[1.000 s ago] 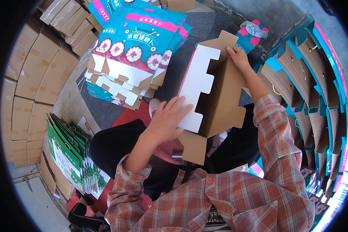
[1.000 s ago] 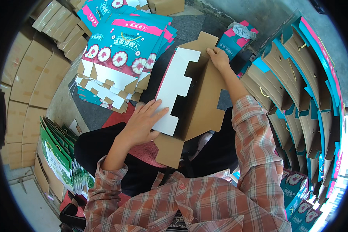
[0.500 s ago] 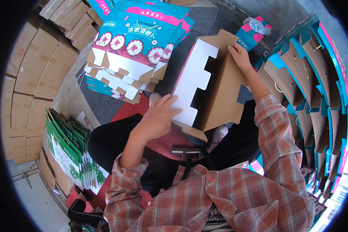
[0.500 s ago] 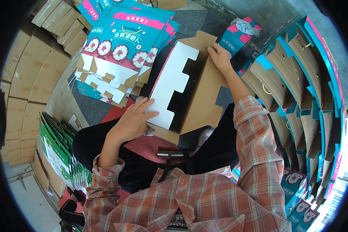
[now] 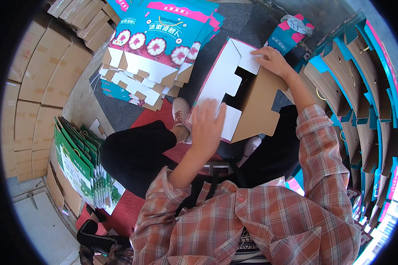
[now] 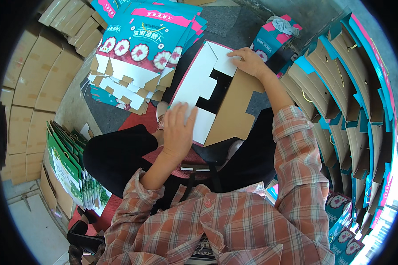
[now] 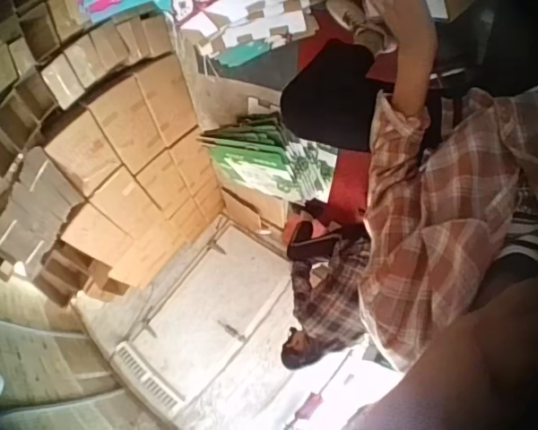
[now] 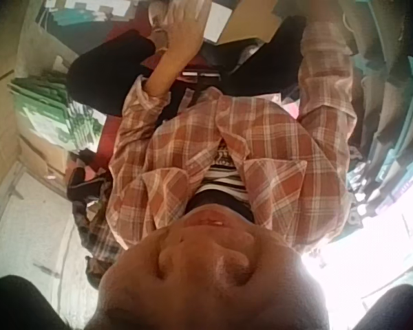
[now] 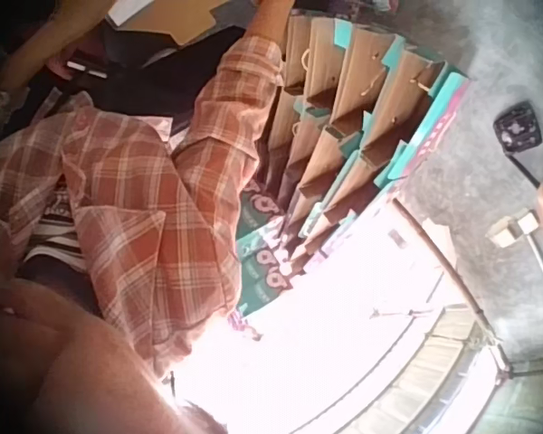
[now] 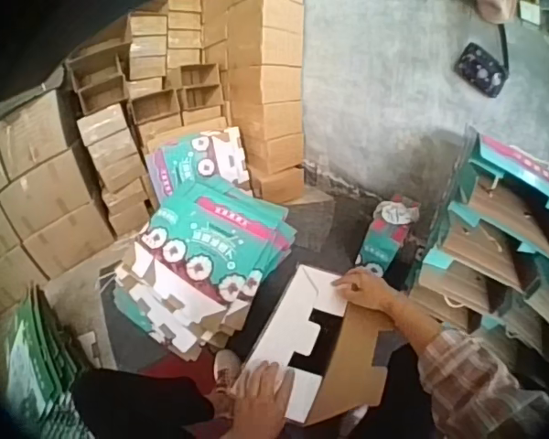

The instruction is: Folding and assembling flat-packed cardboard gift boxes into their final shape and stacking them.

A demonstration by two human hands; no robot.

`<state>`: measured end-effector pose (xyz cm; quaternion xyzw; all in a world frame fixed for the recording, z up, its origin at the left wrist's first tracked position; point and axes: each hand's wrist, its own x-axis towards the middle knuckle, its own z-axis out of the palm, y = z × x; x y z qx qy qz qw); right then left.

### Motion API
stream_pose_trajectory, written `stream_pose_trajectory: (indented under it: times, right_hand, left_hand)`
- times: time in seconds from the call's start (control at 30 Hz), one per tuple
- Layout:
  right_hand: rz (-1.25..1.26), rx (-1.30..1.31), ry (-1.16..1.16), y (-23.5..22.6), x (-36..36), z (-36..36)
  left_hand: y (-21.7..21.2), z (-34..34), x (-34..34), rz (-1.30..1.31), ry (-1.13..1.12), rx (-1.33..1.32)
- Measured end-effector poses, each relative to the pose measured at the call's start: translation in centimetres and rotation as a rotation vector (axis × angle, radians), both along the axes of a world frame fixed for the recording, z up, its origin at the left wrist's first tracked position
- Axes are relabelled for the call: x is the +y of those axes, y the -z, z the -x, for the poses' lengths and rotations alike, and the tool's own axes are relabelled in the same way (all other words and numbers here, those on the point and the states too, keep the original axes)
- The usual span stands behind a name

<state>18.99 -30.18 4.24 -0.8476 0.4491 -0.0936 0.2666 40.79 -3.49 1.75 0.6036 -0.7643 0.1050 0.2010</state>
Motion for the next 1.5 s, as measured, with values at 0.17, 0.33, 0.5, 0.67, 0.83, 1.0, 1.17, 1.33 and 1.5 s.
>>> stream_pose_trajectory:
  times: [0.17,0.33,0.5,0.67,0.83,1.0,1.17,1.33,1.5]
  right_hand:
    - [0.208,0.130,-0.013,0.5,0.7,1.2]
    - [0.232,0.101,0.031,0.3,1.0,1.6]
    - [0.056,0.016,-0.064,-0.8,1.9,5.7]
    - [-0.452,0.163,0.160,-4.6,4.9,7.6]
    - [0.418,0.239,-0.001,-4.9,9.7,5.8]
    - [0.490,0.243,-0.418,-3.8,13.2,3.0]
    - [0.329,0.291,-0.475,-1.0,12.6,3.3]
    - [0.287,0.286,-0.566,-0.5,12.1,3.2]
    - [0.286,0.259,-0.554,-0.8,12.2,2.9]
  left_hand:
    - [-1.5,2.9,2.9,-0.225,0.188,0.442]
    - [-0.5,5.0,2.6,-0.229,0.012,0.316]
    - [-0.5,3.4,3.2,-0.210,0.099,0.350]
    - [-0.6,2.6,3.9,-0.255,-0.060,0.757]
    - [0.5,4.2,2.2,0.042,-0.188,0.804]
    - [-0.9,4.4,2.2,-0.124,-0.047,0.255]
    - [-0.3,4.3,1.8,-0.230,0.064,0.300]
    - [0.0,4.0,1.6,-0.308,0.105,0.344]
    - [-0.2,3.8,1.9,-0.312,0.081,0.365]
